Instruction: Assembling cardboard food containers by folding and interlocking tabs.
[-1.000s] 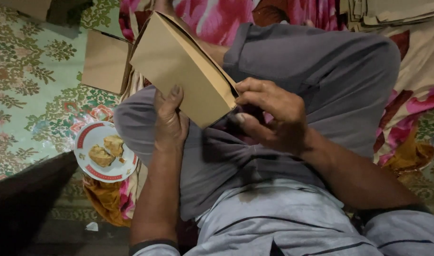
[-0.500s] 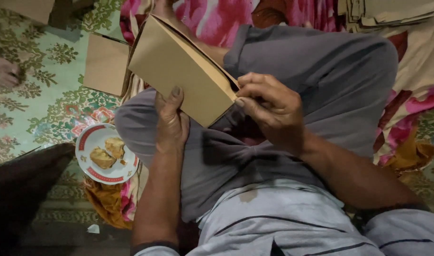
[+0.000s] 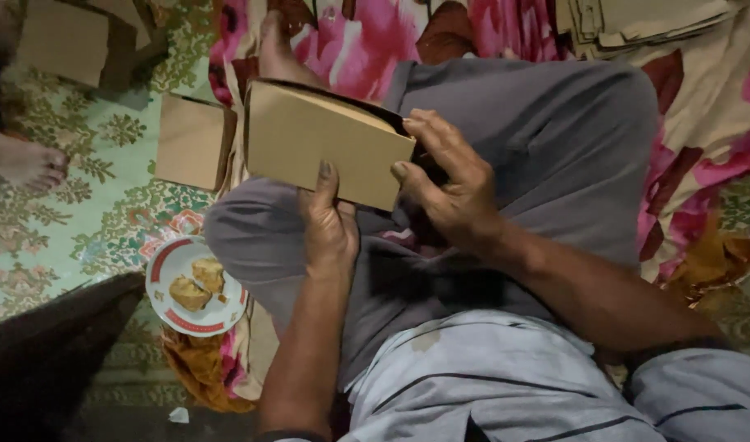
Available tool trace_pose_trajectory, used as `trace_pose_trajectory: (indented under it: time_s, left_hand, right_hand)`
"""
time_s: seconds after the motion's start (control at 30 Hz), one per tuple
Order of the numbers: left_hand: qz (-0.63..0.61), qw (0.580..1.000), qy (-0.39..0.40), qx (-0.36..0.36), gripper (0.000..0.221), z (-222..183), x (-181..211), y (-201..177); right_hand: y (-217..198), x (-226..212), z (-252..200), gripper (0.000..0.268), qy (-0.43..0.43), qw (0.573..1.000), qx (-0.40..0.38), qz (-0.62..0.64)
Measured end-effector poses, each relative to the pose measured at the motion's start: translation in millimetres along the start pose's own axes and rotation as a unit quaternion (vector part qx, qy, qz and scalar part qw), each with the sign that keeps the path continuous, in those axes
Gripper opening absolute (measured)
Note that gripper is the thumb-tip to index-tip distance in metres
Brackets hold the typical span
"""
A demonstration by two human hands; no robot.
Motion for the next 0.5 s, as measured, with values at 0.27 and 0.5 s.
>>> trace_pose_trajectory:
  time_s: [0.27,0.5]
  left_hand:
    - [0.000,0.999,-0.042,-0.030,0.025,-1,-21,-13]
    - [0.137,0.988,0.024,-0.067,0.040,16,-37,-74]
  right_hand:
    - [19,61,-15,0.070,0.153,0.967,-0.004,0.202]
    - [15,93,-12,0.050,0.187,0.961,-0.046,0.196]
Point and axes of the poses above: each hand's wrist, its own z-axis towards the middle knuckle, its own y-axis out of the palm, x = y × z, the point moved 9 cm from there along z, towards the middle knuckle, and after that the axes turned 9 degrees about -z, right-handed, at the moved point
